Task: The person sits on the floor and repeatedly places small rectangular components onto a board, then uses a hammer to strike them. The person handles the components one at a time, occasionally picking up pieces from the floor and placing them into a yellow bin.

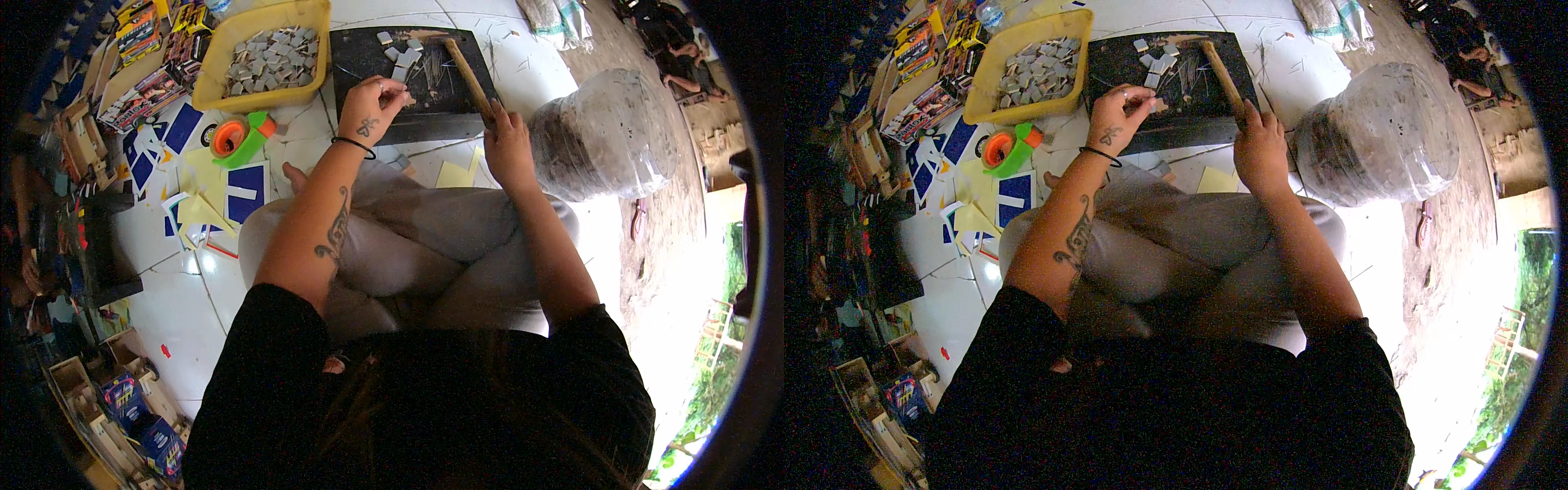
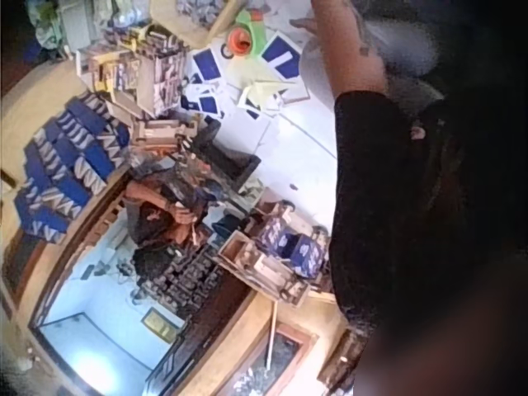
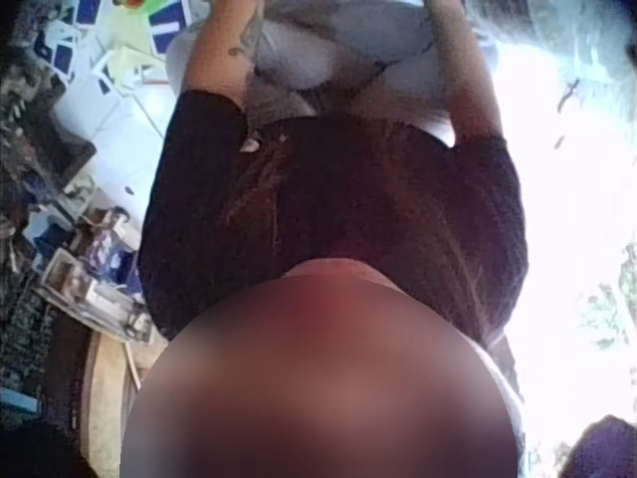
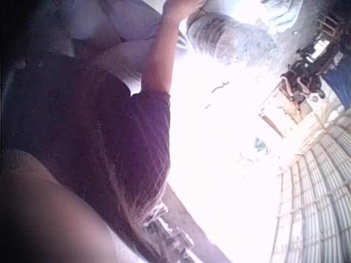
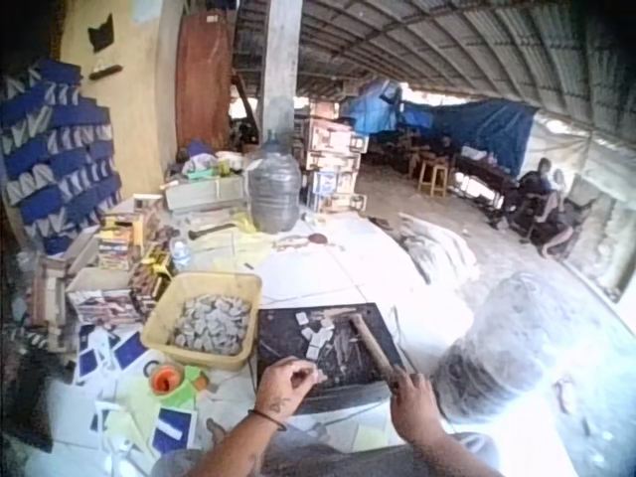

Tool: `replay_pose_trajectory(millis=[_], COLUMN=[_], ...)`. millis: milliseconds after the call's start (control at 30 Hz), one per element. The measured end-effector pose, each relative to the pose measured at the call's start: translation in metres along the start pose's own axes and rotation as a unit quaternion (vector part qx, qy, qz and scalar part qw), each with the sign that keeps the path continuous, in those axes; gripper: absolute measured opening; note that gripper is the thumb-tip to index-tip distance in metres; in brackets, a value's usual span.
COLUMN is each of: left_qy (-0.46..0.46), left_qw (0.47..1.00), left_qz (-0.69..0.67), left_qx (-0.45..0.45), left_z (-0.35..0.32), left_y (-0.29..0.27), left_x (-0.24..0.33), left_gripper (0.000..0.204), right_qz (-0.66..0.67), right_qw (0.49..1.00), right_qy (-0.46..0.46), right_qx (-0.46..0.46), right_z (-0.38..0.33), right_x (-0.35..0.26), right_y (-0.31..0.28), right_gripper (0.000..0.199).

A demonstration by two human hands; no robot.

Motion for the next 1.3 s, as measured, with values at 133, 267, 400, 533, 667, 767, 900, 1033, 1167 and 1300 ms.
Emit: replay_pose_trajectory(millis=[133,267,400,533,667,767,900,1033,1167,1300], left_qy=[-0.035,-0.008,-0.033,-0.132,-0.145,-0.131,-0.128,-0.102,-0.094,-0.083], left_qw=[0.996,0.994,0.991,0.97,0.973,0.977,0.978,0.982,0.979,0.975], left_qz=[-0.031,-0.034,-0.112,-0.197,-0.17,-0.159,-0.156,-0.147,-0.166,-0.187], left_qx=[-0.081,-0.101,-0.059,-0.053,-0.053,-0.048,-0.046,-0.057,-0.073,-0.084], left_z=[-0.001,-0.004,-0.001,-0.003,-0.003,-0.002,-0.002,-0.002,-0.001,0.0], left_y=[0.003,0.0,0.002,0.017,0.019,0.015,0.016,0.013,0.01,0.009], left_x=[0.014,0.029,0.031,0.025,0.025,0.028,0.035,0.042,0.045,0.049], left_gripper=[0.015,0.013,0.015,0.021,0.02,0.02,0.021,0.022,0.023,0.024], right_qz=[0.089,0.324,0.386,0.491,0.485,0.464,0.451,0.453,0.489,0.569], right_qw=[0.985,0.943,0.922,0.871,0.874,0.885,0.891,0.888,0.863,0.807], right_qy=[-0.118,-0.073,0.015,0.021,0.016,0.015,0.016,0.029,0.021,0.023], right_qx=[0.086,-0.037,0.008,0.002,-0.01,-0.034,-0.047,-0.073,-0.124,-0.159], right_z=[0.025,0.064,0.067,0.06,0.064,0.065,0.065,0.064,0.06,0.059], right_x=[-0.033,-0.055,-0.05,-0.045,-0.047,-0.049,-0.048,-0.049,-0.051,-0.053], right_y=[-0.02,-0.003,0.008,0.015,0.016,0.014,0.008,0.004,-0.005,-0.011], right_gripper=[0.041,0.026,0.019,0.018,0.019,0.022,0.026,0.026,0.021,0.02])
Point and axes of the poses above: each hand's wrist, its own z-axis towards the middle knuckle, its own y-axis out of the palm, x = y × z, the point moved 4 cm from there along z, towards the middle knuckle, and after that the axes turned 9 degrees about -z, right-handed, at the moved point
